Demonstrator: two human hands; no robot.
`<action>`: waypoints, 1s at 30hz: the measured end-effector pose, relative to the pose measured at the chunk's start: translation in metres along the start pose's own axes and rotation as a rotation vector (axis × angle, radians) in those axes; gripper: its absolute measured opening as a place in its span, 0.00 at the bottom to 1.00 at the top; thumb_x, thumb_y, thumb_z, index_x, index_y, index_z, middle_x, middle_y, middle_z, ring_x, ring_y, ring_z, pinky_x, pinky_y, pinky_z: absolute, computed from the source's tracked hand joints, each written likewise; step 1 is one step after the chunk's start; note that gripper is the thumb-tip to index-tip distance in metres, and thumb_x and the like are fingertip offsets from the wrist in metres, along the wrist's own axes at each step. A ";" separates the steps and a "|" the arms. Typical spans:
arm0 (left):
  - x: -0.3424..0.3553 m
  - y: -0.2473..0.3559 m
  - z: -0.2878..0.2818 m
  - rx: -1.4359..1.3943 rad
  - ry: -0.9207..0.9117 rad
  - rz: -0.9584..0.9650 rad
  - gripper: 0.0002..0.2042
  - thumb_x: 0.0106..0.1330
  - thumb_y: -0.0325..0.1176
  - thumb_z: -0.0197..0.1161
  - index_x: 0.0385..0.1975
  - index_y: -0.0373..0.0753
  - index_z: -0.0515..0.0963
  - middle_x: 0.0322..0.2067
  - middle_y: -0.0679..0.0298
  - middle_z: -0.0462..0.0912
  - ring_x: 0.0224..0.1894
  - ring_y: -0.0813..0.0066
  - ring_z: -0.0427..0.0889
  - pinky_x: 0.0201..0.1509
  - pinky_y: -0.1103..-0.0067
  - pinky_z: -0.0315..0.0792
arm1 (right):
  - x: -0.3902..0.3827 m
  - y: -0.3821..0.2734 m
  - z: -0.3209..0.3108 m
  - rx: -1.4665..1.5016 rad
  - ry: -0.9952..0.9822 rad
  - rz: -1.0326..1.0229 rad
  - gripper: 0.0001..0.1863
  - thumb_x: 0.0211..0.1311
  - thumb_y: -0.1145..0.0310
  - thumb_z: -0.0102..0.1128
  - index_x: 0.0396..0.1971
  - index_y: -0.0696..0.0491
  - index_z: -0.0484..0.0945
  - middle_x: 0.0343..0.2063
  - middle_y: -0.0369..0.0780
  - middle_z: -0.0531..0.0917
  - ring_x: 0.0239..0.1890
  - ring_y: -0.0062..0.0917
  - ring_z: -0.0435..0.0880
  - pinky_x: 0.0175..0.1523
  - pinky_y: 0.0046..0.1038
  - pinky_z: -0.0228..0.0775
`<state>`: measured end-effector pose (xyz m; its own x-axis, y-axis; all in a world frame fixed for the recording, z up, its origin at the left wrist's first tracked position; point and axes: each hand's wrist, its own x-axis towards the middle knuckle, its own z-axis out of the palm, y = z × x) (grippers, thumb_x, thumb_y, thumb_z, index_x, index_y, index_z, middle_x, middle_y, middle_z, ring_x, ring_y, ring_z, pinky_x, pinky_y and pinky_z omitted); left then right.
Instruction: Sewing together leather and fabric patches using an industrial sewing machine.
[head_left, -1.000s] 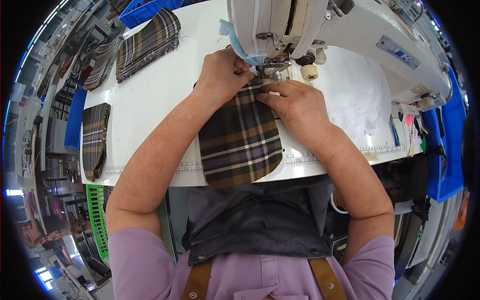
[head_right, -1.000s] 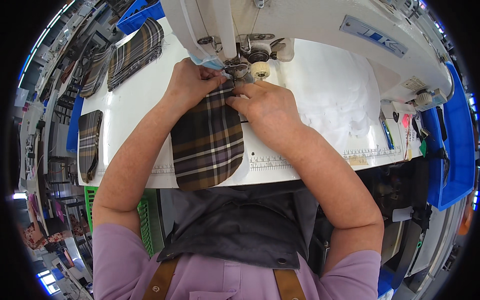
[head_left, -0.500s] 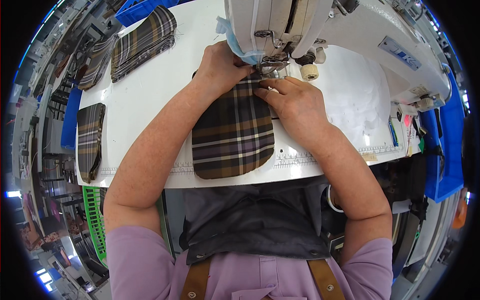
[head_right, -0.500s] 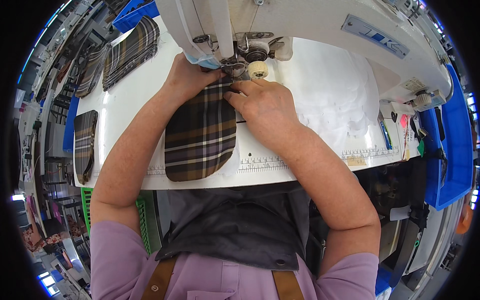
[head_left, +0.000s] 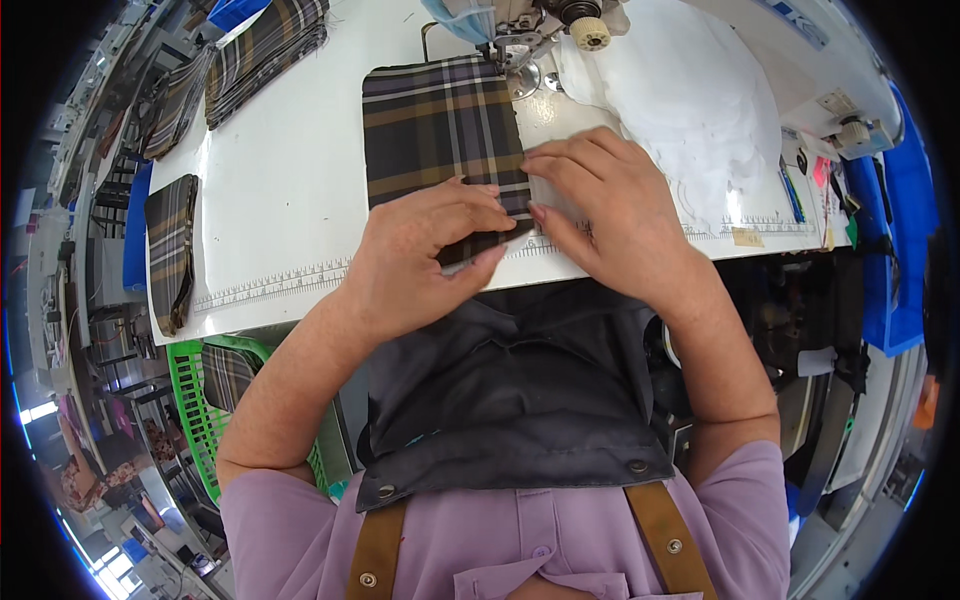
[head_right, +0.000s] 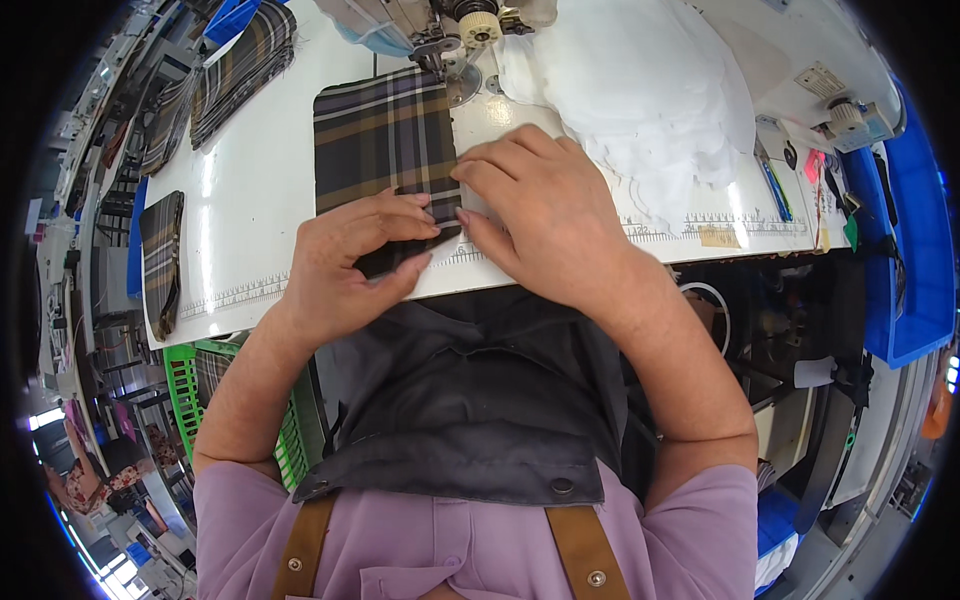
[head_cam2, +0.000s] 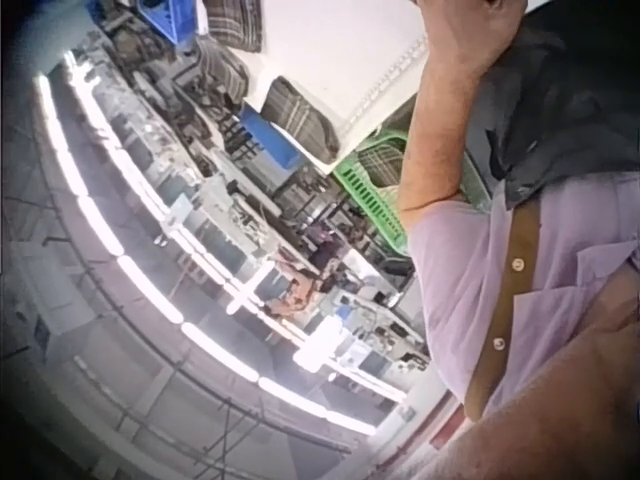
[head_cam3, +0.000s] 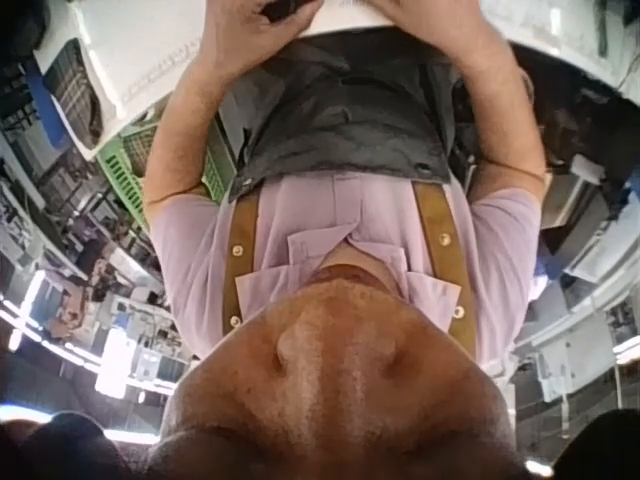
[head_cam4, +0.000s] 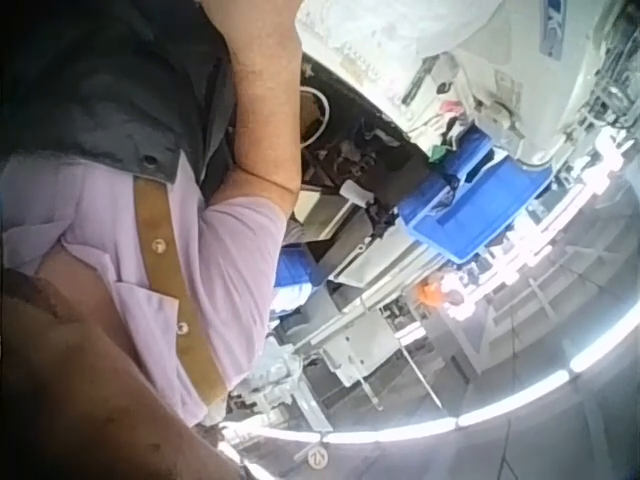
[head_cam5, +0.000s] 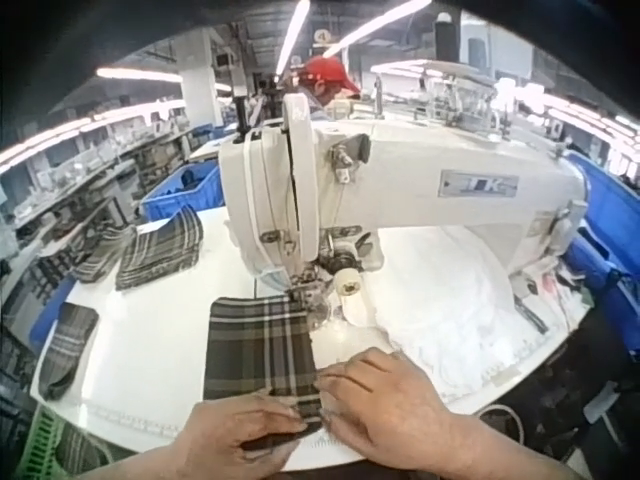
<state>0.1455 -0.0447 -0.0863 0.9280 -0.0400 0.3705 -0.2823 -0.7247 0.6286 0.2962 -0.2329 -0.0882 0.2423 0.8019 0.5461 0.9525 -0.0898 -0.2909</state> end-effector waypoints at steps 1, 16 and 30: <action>-0.001 -0.003 0.001 -0.057 0.019 -0.031 0.12 0.56 0.22 0.74 0.40 0.34 0.85 0.43 0.56 0.89 0.51 0.59 0.88 0.59 0.70 0.80 | -0.007 -0.007 -0.003 0.017 0.020 0.035 0.14 0.53 0.71 0.69 0.41 0.54 0.82 0.37 0.38 0.83 0.41 0.35 0.81 0.43 0.37 0.72; -0.002 0.009 0.000 0.316 0.030 0.169 0.05 0.57 0.27 0.71 0.33 0.42 0.87 0.34 0.68 0.85 0.38 0.68 0.84 0.47 0.69 0.72 | -0.041 -0.039 -0.003 -0.012 -0.024 -0.006 0.11 0.55 0.65 0.72 0.38 0.50 0.85 0.28 0.34 0.73 0.33 0.27 0.75 0.39 0.32 0.65; -0.001 0.012 0.000 0.344 -0.023 0.223 0.11 0.55 0.23 0.70 0.39 0.38 0.87 0.34 0.65 0.84 0.38 0.66 0.84 0.44 0.72 0.74 | -0.038 -0.040 -0.006 0.002 -0.059 0.005 0.11 0.54 0.66 0.73 0.38 0.50 0.85 0.28 0.34 0.73 0.32 0.27 0.75 0.39 0.32 0.65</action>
<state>0.1408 -0.0534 -0.0791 0.8598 -0.2346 0.4535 -0.3826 -0.8842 0.2681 0.2504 -0.2633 -0.0921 0.2359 0.8348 0.4974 0.9509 -0.0927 -0.2954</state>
